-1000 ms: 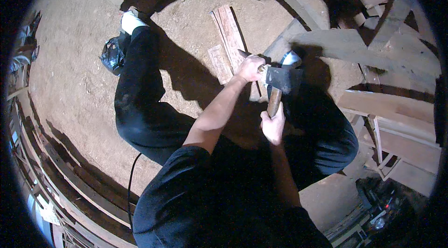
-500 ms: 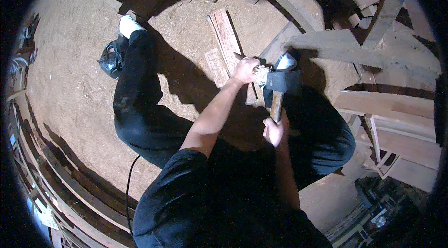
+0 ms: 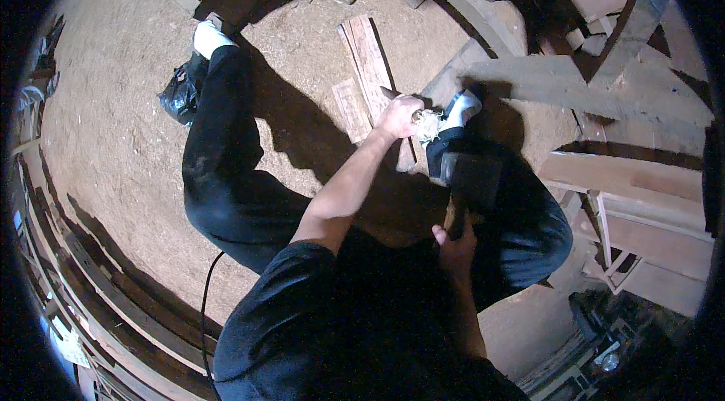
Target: The person sits on the floor and uses a chisel and mallet to carve a small piece of wood held between their feet. They repeatedly strike the chisel to remove wood shavings, shaping the piece.
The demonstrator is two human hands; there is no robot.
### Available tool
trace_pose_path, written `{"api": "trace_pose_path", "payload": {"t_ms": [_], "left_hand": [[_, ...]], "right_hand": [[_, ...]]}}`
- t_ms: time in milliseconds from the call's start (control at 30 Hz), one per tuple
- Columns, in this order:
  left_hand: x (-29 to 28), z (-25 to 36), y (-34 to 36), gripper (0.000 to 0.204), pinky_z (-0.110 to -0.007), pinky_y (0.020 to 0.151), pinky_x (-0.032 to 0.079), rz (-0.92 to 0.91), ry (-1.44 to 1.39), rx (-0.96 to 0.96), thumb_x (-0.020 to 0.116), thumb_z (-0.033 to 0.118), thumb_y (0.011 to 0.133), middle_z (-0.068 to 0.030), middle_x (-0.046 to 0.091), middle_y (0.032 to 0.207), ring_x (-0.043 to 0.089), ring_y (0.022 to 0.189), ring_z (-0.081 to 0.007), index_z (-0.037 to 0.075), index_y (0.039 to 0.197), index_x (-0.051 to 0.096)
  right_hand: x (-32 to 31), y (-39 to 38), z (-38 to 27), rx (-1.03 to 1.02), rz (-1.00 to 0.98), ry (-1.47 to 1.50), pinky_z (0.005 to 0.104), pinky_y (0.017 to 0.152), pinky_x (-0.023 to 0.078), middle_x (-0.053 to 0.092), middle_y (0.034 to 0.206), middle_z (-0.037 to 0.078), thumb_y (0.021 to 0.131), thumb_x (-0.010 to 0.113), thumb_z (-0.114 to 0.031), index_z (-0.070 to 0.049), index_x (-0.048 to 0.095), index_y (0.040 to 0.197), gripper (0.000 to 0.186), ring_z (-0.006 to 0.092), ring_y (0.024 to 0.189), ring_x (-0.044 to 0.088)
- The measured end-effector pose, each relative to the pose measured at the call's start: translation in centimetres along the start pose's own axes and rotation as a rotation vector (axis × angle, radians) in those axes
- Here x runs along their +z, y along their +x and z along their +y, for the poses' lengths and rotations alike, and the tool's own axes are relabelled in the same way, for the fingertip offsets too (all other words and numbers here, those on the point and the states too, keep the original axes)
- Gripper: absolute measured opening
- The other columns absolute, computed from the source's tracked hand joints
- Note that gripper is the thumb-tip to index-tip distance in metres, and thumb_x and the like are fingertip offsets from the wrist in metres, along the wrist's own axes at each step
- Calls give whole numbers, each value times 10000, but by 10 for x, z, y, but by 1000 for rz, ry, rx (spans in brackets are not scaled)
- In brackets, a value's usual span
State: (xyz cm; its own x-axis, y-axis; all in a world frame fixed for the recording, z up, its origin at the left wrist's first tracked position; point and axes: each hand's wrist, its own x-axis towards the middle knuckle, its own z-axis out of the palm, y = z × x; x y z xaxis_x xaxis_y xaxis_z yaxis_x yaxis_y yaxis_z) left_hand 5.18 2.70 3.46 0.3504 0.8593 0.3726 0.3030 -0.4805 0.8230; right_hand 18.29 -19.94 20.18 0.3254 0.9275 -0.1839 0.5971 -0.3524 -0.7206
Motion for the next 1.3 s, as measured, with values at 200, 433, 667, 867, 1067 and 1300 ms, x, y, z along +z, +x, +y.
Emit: {"api": "trace_pose_path", "payload": {"t_ms": [200,433,667,867,1067,1300], "left_hand": [[-9,6,-1,258,-393,616,411,105,-25,11,634,250,583,-129,513,620,522,647,-326,69,599,450],[-28,4,22,292,-396,594,405,191,-26,24,651,292,614,-123,498,598,520,612,-315,70,597,462],[-27,-21,3,241,-401,579,422,84,43,-45,643,256,590,-136,524,614,535,618,-325,63,617,500],[-26,-18,5,288,-416,594,418,118,-13,-95,642,297,601,-144,527,643,533,647,-341,48,632,500],[-25,-16,7,310,-407,611,415,141,19,-72,644,310,605,-139,521,636,527,651,-339,41,625,490],[-21,-19,23,221,-405,651,426,-29,-2,-32,618,232,578,-137,548,674,544,709,-334,59,662,508]], "right_hand": [[-4,38,-42,275,-20,256,256,481,437,535,660,33,724,623,-55,-15,485,915,240,108,512,519],[-4,30,-9,-11,-32,-148,334,677,465,577,894,132,697,644,-101,20,476,1089,443,221,746,573],[-3,11,4,265,-80,77,378,895,407,544,1115,186,663,667,-164,20,449,1190,600,307,1014,537],[-2,0,16,434,-256,285,289,783,441,553,988,110,678,622,-56,10,443,1181,538,169,861,542],[5,54,-9,426,-222,634,309,435,483,553,715,91,696,616,27,-22,440,1056,404,199,472,551],[23,100,-45,253,-209,743,306,311,410,491,690,75,662,607,40,-15,360,1211,605,157,362,456]]}}
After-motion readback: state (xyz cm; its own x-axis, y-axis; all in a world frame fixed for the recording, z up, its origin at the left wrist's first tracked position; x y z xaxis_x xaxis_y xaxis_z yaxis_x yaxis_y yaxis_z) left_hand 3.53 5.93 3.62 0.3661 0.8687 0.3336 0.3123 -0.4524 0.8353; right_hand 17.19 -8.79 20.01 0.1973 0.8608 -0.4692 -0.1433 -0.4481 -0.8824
